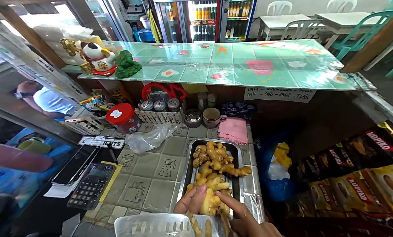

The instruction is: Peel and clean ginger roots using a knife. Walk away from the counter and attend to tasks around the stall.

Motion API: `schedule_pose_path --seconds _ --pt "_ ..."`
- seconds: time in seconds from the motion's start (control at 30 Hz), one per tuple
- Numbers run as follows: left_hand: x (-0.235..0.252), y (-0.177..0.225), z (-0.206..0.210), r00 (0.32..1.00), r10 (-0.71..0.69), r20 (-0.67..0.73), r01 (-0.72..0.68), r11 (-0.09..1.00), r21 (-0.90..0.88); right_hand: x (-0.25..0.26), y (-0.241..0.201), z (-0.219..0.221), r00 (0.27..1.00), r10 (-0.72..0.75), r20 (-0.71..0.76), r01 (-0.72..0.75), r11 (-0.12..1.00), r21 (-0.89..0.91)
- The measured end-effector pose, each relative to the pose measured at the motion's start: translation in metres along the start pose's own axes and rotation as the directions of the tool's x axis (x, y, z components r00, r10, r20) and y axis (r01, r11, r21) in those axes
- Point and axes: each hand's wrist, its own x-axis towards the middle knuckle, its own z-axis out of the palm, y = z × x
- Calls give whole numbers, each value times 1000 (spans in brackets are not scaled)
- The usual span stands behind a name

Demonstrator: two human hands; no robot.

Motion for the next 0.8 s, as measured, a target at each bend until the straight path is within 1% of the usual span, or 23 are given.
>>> schedule_pose_path --seconds 0.17,0.3,0.37,0.43,0.53,0.6,0.67,0.8 --pt "-2 -3 -5 1000 -21 11 21 998 -54 0 2 2 1000 -7 -20 7 1000 -30" --pt "-5 -3 -8 999 -17 41 18 999 -34 -1 2 1 1000 -4 -4 4 1000 -2" --pt "-8 0 -4 1000 -9 21 10 1000 -27 -2 2 1 1000 -16 -15 16 999 -29" --pt "-14 2 3 1000 5 -27 -6 998 -59 -2 2 0 999 -17 -34 15 999 -47" --pt "-17 3 8 998 38 -55 -43 994 -100 -1 2 0 999 -9 -32 8 999 -31" --pt "-11 0 2 999 42 -11 -43 997 -70 -1 2 0 1000 -14 -12 14 1000 28" --pt "-6 -1 1 999 34 -4 -34 999 -30 -2 0 -1 1000 -6 24 4 998 70" --pt "-6 -3 -1 999 52 10 -52 999 -10 -2 -1 1 1000 -1 -3 1 999 46"
